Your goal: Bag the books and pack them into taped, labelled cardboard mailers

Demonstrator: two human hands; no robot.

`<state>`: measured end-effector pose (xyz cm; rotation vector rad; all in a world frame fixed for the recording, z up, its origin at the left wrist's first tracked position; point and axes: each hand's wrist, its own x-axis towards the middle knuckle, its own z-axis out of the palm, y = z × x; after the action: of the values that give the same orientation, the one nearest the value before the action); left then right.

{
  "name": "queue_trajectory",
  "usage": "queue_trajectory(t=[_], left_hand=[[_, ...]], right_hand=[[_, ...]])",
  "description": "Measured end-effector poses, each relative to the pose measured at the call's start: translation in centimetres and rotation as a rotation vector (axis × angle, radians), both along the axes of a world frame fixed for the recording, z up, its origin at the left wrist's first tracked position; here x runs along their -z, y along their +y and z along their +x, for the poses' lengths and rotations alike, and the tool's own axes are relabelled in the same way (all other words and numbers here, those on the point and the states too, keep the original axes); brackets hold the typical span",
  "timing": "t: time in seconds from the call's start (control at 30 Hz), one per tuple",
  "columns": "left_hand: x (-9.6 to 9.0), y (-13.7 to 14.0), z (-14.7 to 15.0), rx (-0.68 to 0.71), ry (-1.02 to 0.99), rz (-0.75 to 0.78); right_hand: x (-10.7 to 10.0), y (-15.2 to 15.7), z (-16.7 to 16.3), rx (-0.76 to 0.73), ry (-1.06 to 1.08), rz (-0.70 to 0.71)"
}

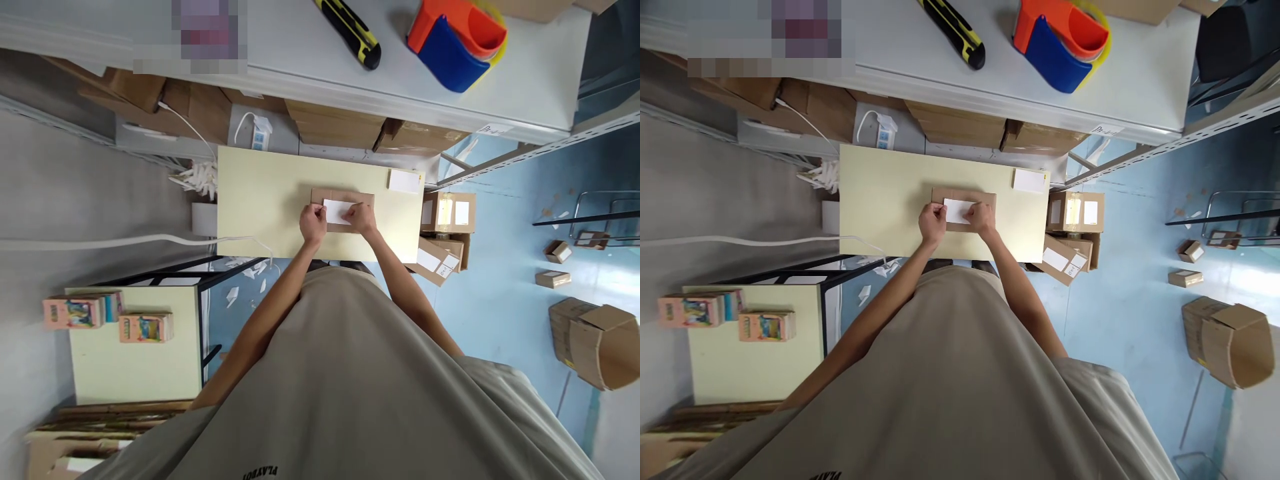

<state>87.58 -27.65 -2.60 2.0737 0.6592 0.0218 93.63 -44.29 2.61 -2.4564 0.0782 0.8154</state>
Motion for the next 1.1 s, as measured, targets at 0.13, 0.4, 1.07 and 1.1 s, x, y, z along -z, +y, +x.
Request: queue_trajectory(t=[0.13,0.4,1.07,1.1], left_hand=[[-0.3,-0.1,0.0,0.005,-0.004,-0.002],[-0.6,0.0,-0.2,0.037,0.002,-0.01],[-0.7,1.4,-0.9,0.116,0.073,-0.049],[-0.6,1.6,-0.9,0.114,0.091,-0.054]], right_hand=[[0.2,1.9,1.5,0.059,-0.075,0.014],[0.1,3.0,-0.2,-0.119,0.045,-0.023],[0.1,4.4,2.0,-0.047,0.094,-0.057],[0.0,4.7,2.1,-0.027,0.106,-0.055]])
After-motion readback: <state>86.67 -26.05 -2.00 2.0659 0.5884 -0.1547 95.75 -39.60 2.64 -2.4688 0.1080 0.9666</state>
